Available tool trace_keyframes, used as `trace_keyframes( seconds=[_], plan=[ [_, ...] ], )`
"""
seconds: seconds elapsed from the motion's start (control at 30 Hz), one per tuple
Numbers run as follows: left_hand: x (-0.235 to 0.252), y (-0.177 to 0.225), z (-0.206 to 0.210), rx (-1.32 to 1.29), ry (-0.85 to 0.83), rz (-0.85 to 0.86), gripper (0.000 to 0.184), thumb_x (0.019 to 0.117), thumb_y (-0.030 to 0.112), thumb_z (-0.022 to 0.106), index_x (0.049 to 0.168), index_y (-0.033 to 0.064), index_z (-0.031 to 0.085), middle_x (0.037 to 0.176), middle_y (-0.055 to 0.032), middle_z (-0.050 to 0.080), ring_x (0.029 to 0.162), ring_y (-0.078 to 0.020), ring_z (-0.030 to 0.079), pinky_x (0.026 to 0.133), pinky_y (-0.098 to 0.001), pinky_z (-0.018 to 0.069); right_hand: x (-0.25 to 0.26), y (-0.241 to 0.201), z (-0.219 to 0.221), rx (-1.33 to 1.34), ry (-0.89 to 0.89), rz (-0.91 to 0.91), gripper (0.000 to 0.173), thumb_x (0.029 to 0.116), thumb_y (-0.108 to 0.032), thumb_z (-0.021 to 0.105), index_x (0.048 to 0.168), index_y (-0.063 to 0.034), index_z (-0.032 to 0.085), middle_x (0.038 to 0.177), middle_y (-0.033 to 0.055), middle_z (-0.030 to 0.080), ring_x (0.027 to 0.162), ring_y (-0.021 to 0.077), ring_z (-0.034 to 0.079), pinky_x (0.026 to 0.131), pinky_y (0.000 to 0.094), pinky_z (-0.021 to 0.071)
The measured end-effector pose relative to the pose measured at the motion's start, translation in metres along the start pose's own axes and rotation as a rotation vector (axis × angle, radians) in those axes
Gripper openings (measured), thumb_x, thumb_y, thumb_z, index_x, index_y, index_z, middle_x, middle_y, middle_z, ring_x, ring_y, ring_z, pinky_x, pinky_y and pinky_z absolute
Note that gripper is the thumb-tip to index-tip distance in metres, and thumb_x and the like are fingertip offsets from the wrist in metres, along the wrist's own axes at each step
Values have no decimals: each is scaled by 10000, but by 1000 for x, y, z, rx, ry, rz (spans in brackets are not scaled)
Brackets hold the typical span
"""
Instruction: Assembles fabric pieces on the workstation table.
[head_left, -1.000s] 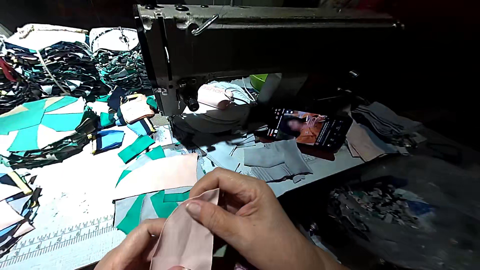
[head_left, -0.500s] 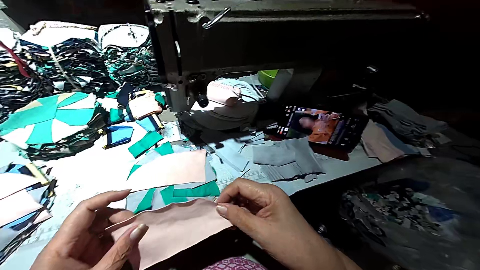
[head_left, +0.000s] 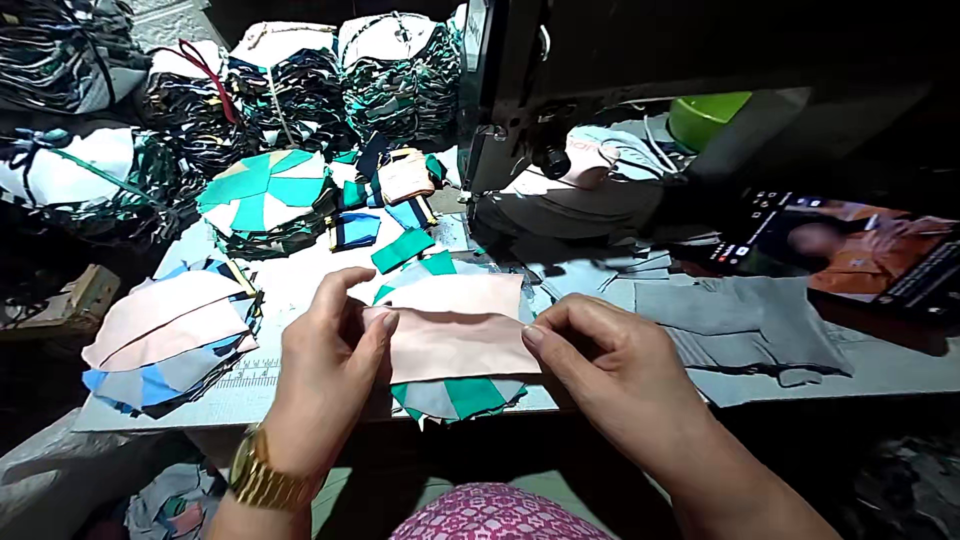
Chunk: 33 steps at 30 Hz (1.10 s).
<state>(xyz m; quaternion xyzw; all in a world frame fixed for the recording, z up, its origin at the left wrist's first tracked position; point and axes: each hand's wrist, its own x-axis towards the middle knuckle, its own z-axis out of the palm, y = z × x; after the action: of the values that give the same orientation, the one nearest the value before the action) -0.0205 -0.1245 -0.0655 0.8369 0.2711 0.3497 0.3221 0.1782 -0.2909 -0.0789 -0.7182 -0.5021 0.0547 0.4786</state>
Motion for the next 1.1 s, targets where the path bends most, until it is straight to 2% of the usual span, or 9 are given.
trace_keyframes(
  seconds=[0.07,0.17,0.3,0.43,0.7,0.87,0.93,1.0,1.1],
  plan=[
    [4,-7,6,33,-33,-29,421,959,148,696,1355,124,555,743,12,641,529,-72,588,480,-227,522,2,7,7,-140,-3,-33,152,963,-269,611,839,-195,660,791,-98,566,641,-6,536,534,174,461],
    [4,-7,5,-25,-55,-77,463,955,121,705,1388,143,542,810,-3,671,552,-86,619,491,-231,551,1,11,11,-196,-1,-65,168,961,-272,594,826,-189,650,801,-88,546,658,5,519,545,195,438],
    [5,-4,-1,-65,-52,-58,505,943,98,714,1410,139,524,930,-5,699,694,-81,666,609,-212,573,2,14,7,-104,-5,-38,130,947,-256,608,838,-196,647,813,-95,565,650,-17,530,525,158,448],
    [5,-6,3,17,-46,-38,509,922,77,737,1389,107,537,880,-23,680,615,-85,648,535,-228,573,5,14,6,-129,-1,-41,135,944,-252,609,825,-198,646,817,-96,557,646,-18,518,520,154,436],
    [3,-5,1,136,-29,16,489,913,118,738,1371,100,568,928,-19,656,676,-64,624,581,-195,544,7,14,4,-171,-12,-48,154,965,-256,594,839,-183,645,813,-80,543,646,-13,503,520,153,410],
    [0,-8,2,204,-21,33,474,910,131,740,1354,86,580,912,-21,645,682,-68,607,597,-203,533,8,14,6,-232,-15,-110,179,946,-266,624,796,-167,624,806,-65,522,651,5,496,525,166,405],
    [0,-7,1,303,3,52,471,918,181,734,1357,95,589,965,-39,628,718,-102,596,608,-241,522,7,15,5,-234,-14,-117,154,930,-258,648,818,-154,632,827,-54,537,657,10,509,528,166,426],
    [-1,1,0,391,45,77,425,951,204,690,1352,88,614,1077,-104,611,853,-200,610,693,-353,527,7,14,2,-203,-4,-104,104,918,-235,666,890,-135,658,874,-37,571,669,16,528,544,166,455],
    [-2,16,4,411,83,195,272,962,177,625,1195,48,679,1107,-127,637,991,-255,625,819,-414,541,5,6,1,-159,62,-169,109,930,-183,658,957,-90,708,947,7,591,737,26,562,605,159,499]
  ],
)
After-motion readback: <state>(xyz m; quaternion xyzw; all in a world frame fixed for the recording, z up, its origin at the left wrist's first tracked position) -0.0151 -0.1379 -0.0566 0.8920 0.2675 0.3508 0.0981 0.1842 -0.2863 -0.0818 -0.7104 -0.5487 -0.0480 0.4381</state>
